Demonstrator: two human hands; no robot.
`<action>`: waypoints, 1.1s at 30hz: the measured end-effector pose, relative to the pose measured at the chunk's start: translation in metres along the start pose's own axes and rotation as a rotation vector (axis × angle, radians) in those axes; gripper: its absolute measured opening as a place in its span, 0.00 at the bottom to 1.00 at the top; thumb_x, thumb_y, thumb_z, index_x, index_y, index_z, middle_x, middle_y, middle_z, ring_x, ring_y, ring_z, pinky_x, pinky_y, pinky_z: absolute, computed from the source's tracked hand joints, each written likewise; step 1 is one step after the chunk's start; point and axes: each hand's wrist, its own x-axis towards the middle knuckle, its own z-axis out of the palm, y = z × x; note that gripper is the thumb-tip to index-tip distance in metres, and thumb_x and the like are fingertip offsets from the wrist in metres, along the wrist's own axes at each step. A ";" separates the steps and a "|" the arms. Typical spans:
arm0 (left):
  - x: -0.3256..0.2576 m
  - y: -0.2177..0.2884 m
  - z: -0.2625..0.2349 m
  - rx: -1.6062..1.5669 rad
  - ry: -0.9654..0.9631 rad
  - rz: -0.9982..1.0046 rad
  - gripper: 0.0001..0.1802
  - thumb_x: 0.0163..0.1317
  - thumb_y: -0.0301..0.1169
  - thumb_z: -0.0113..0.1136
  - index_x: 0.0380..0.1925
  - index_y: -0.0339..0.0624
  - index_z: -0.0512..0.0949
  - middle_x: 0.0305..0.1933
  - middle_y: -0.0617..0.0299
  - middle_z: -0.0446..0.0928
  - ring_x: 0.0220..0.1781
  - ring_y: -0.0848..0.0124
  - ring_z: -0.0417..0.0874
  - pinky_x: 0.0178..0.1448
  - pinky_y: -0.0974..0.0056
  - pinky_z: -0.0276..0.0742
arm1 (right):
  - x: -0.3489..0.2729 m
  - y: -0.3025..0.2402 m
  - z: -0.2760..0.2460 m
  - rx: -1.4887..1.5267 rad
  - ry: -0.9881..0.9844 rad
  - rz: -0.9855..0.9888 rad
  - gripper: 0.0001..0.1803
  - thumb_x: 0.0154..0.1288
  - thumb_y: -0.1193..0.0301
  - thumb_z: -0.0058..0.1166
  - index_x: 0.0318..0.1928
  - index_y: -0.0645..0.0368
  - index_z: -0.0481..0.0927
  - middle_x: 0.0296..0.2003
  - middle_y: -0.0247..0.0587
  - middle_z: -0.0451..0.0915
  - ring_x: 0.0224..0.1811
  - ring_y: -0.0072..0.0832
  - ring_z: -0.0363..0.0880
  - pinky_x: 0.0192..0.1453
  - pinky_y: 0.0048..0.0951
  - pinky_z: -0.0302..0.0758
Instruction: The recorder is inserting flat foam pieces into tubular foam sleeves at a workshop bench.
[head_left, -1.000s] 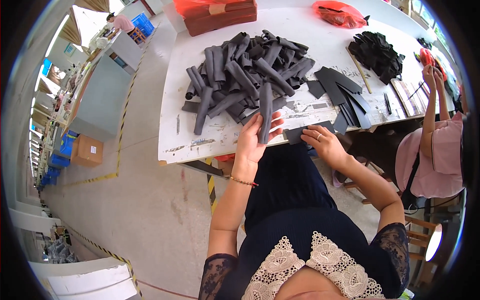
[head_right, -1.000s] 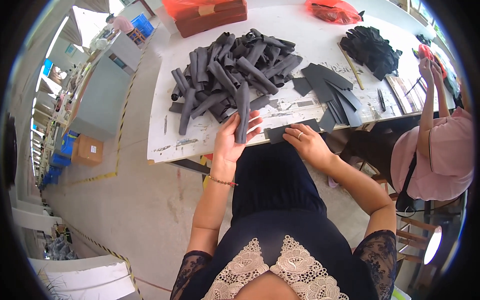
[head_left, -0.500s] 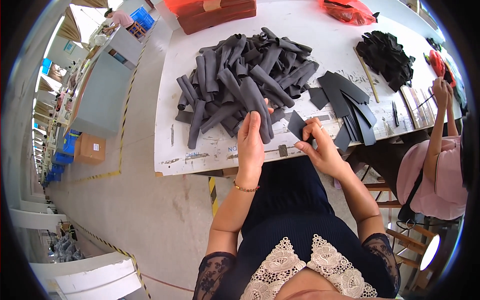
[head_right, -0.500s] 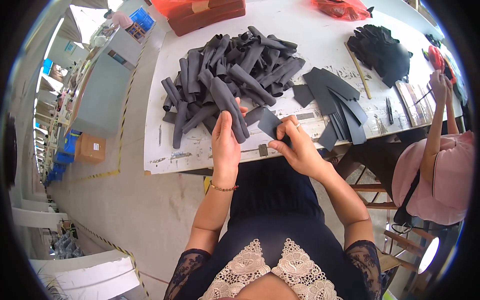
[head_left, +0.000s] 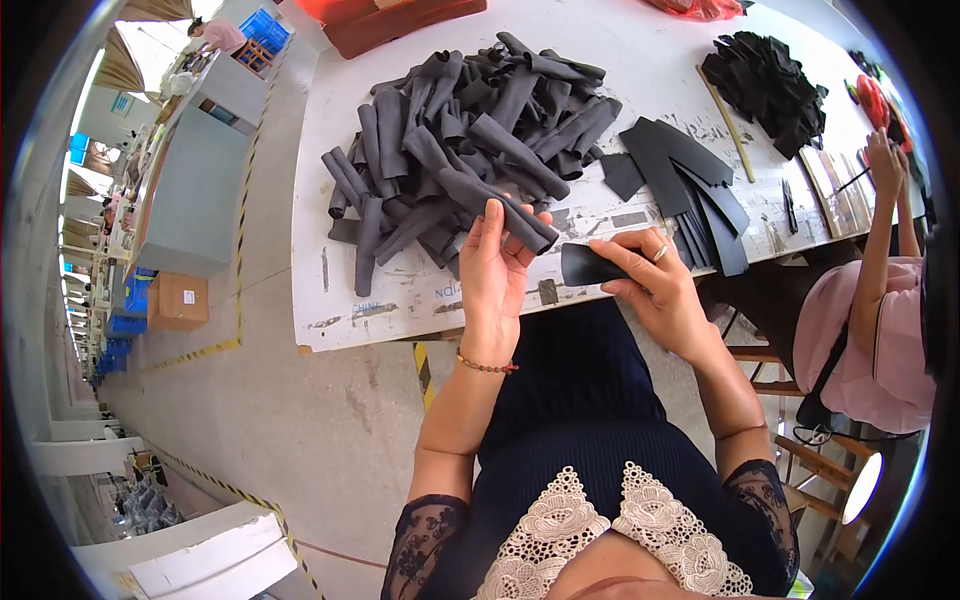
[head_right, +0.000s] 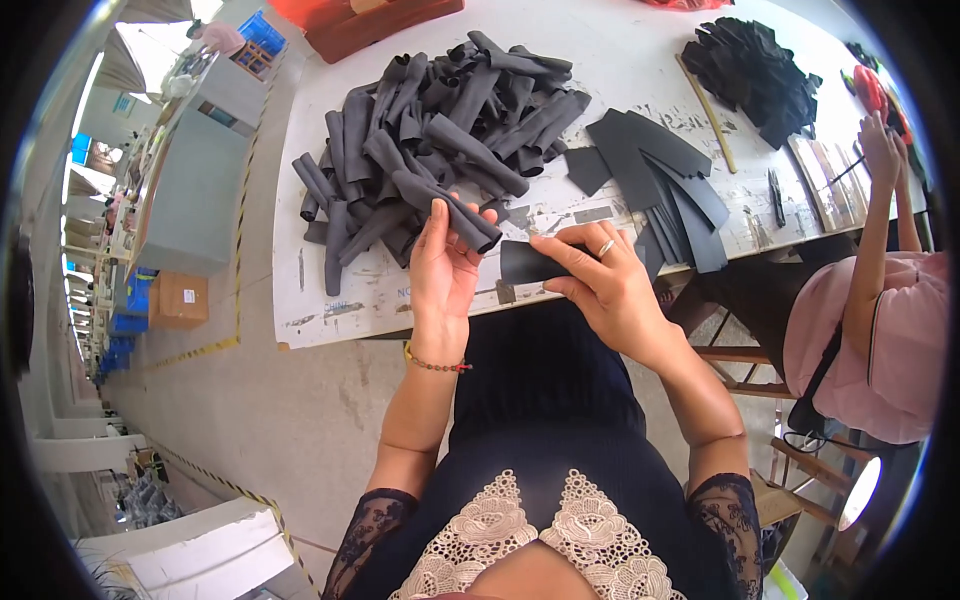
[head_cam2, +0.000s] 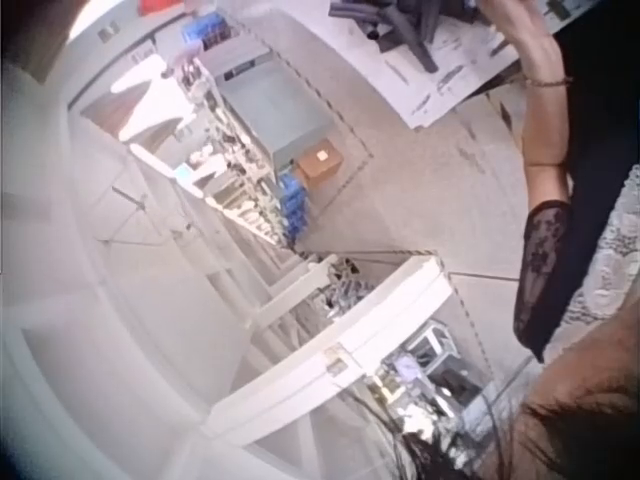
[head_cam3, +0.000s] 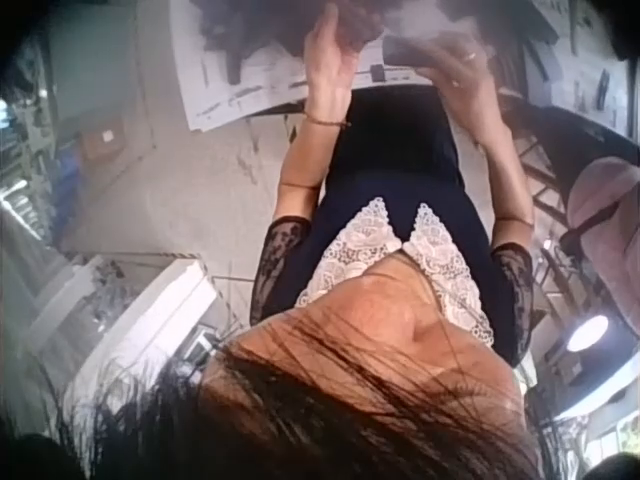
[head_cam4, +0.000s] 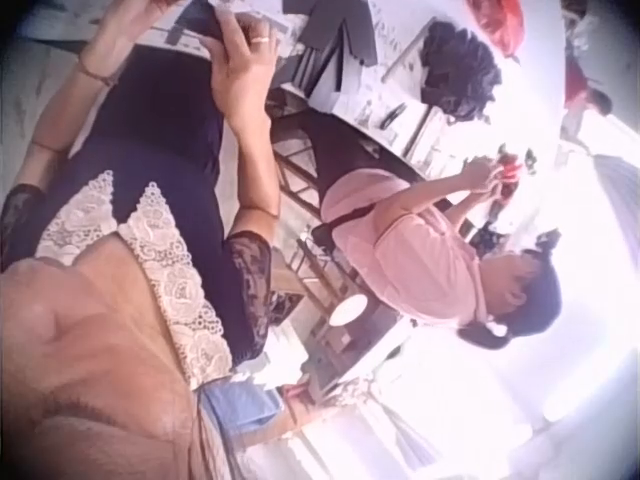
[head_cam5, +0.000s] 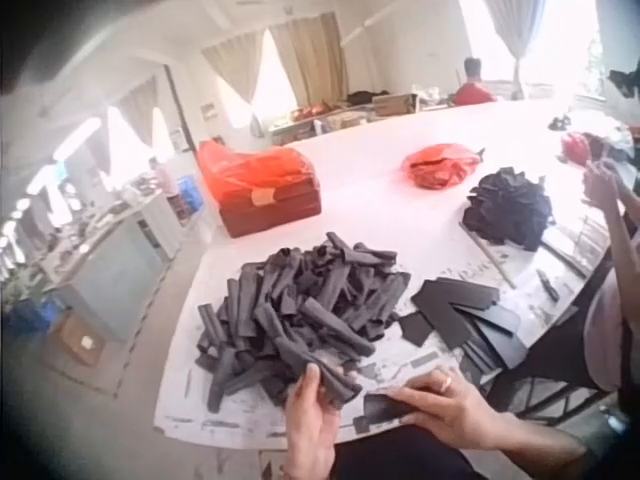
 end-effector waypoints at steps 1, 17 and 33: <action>0.000 -0.001 0.003 0.007 0.041 0.007 0.16 0.70 0.38 0.54 0.48 0.37 0.75 0.41 0.52 0.82 0.44 0.58 0.86 0.49 0.59 0.86 | 0.000 -0.001 -0.001 -0.002 0.000 0.004 0.24 0.55 0.76 0.63 0.55 0.55 0.79 0.42 0.39 0.76 0.44 0.37 0.73 0.51 0.34 0.68; -0.012 -0.009 0.027 0.157 0.002 0.048 0.15 0.71 0.36 0.53 0.48 0.36 0.68 0.45 0.46 0.80 0.47 0.56 0.85 0.46 0.55 0.87 | 0.011 0.002 -0.010 -0.336 0.108 -0.133 0.19 0.50 0.76 0.63 0.46 0.53 0.83 0.38 0.32 0.75 0.40 0.32 0.72 0.44 0.33 0.67; -0.014 -0.004 0.032 0.173 -0.016 0.024 0.15 0.73 0.40 0.49 0.46 0.37 0.68 0.44 0.46 0.80 0.44 0.59 0.86 0.44 0.57 0.87 | 0.012 0.002 -0.017 -0.433 0.152 -0.233 0.21 0.44 0.77 0.58 0.44 0.54 0.84 0.38 0.28 0.76 0.39 0.29 0.73 0.44 0.33 0.67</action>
